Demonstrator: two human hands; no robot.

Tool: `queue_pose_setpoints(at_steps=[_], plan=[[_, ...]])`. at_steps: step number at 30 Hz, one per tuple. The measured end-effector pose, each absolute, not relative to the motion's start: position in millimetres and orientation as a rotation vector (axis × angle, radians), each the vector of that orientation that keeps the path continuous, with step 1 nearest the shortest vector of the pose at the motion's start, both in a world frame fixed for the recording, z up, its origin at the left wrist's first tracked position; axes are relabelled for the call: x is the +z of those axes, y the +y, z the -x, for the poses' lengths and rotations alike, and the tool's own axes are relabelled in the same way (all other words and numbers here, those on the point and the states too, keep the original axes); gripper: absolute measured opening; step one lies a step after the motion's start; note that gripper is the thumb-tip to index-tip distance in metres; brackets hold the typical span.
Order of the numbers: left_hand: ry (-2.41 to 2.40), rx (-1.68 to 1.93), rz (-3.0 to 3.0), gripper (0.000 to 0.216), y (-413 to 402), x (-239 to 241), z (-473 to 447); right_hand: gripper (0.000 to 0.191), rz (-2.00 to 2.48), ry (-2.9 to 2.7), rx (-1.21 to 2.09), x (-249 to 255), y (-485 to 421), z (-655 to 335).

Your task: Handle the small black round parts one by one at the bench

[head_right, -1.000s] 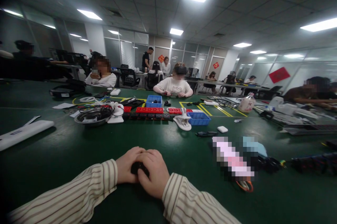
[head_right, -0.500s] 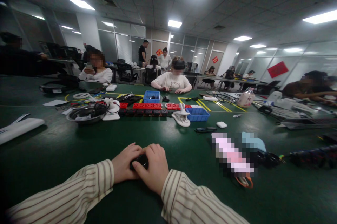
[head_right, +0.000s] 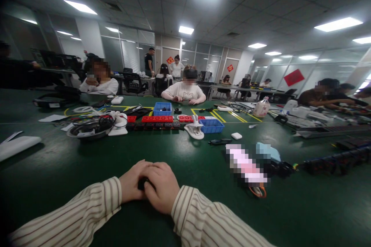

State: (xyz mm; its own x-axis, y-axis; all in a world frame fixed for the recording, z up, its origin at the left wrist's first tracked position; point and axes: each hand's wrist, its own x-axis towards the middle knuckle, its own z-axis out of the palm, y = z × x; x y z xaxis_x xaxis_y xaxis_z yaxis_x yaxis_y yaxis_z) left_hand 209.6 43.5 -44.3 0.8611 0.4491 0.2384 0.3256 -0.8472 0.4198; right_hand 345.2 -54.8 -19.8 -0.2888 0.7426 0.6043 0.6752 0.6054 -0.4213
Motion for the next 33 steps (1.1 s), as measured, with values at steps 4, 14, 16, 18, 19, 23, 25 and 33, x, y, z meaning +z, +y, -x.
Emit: queue_pose_setpoints(at_steps=[4, 14, 16, 18, 19, 23, 25, 33], plan=[[0.646, 0.479, -2.681, 0.064, 42, -42, -209, 0.031, 1.218, -1.903, 0.053, -21, -54, -345], [0.602, 0.457, -2.628, 0.041, 46, -46, -212, 0.022, 1.5, -1.865, 0.095, -24, -48, -345], [0.557, 0.45, -2.593, 0.036, 49, -46, -212, 0.02, 1.423, -1.889, 0.098, -24, -48, -345], [0.511, 0.435, -2.579, 0.033, 51, -47, -212, 0.021, 1.333, -1.914, 0.097, -24, -47, -346], [0.489, 0.432, -2.579, 0.031, 53, -47, -212, 0.021, 1.287, -1.926, 0.099, -24, -47, -347], [0.427, 0.448, -2.591, 0.028, 54, -49, -211, 0.023, 1.118, -1.969, 0.105, -25, -46, -349], [0.44, 0.467, -2.607, 0.034, 52, -49, -210, 0.025, 1.062, -1.984, 0.095, -24, -48, -349], [0.691, 0.508, -2.669, 0.063, 40, -44, -211, 0.028, 1.268, -1.803, 0.06, -24, -54, -346]])
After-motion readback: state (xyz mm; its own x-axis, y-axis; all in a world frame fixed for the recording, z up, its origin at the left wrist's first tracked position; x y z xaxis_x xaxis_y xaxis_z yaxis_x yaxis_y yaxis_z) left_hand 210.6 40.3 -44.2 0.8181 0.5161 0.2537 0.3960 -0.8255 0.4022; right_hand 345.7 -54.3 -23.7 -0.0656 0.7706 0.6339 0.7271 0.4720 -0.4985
